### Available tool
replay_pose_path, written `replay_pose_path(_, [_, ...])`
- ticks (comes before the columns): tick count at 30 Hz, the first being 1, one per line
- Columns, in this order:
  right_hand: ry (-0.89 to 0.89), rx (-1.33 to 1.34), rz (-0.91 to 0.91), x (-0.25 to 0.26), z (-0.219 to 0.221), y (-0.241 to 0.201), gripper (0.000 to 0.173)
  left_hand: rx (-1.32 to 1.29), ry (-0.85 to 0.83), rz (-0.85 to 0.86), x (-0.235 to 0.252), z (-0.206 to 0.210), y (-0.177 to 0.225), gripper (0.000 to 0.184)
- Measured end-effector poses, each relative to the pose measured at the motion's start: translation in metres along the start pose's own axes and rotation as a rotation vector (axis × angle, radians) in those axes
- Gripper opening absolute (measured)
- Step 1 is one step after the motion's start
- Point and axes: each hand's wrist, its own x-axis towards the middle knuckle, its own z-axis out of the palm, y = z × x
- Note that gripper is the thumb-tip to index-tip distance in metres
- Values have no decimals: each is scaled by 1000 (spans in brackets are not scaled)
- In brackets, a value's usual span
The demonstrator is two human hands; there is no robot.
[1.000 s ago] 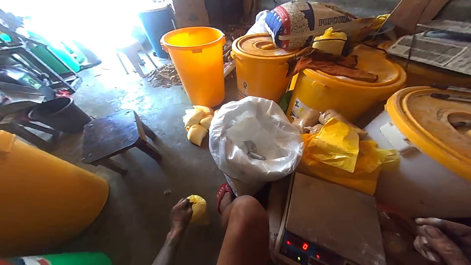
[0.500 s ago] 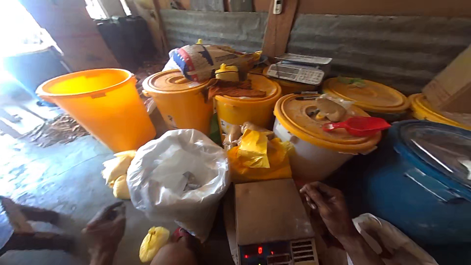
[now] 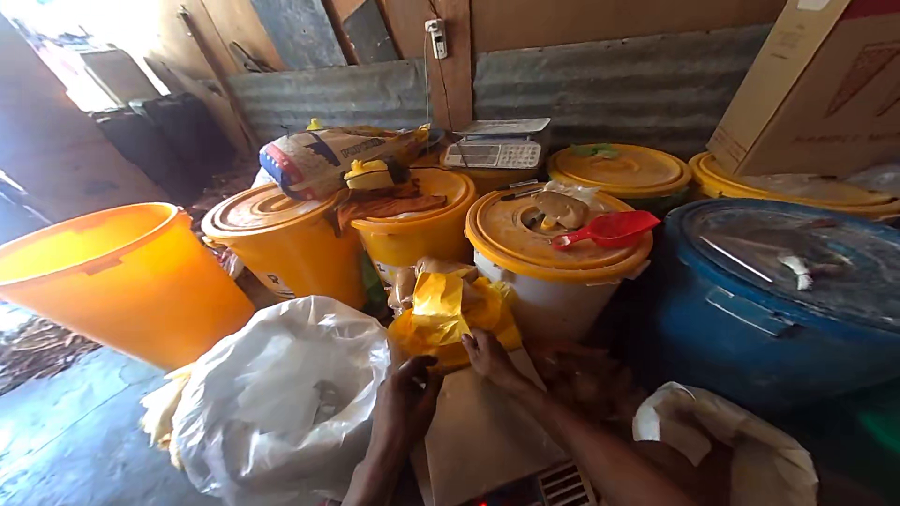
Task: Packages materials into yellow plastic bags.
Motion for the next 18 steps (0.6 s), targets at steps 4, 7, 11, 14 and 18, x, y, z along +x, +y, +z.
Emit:
replay_pose_path(4, [153,97,-123,11,13,2,27,63,-2,-104,12,12,-15,34])
replay_pose_path(7, [158,285,-166,4,14,-5,19,12,39,-168,30,14,-9,36])
replay_pose_path(11, [60,341,-149,-3,6,-14,26,-138,-1,-317,40,23,-10,40])
replay_pose_path(14, [9,295,-39,-2,1,-13,20,-182,-29,-378,44,29,-12,48])
replay_pose_path(18, [24,400,-16,-1,4,-9,18,-216,-67,-443,50,36,-8,60])
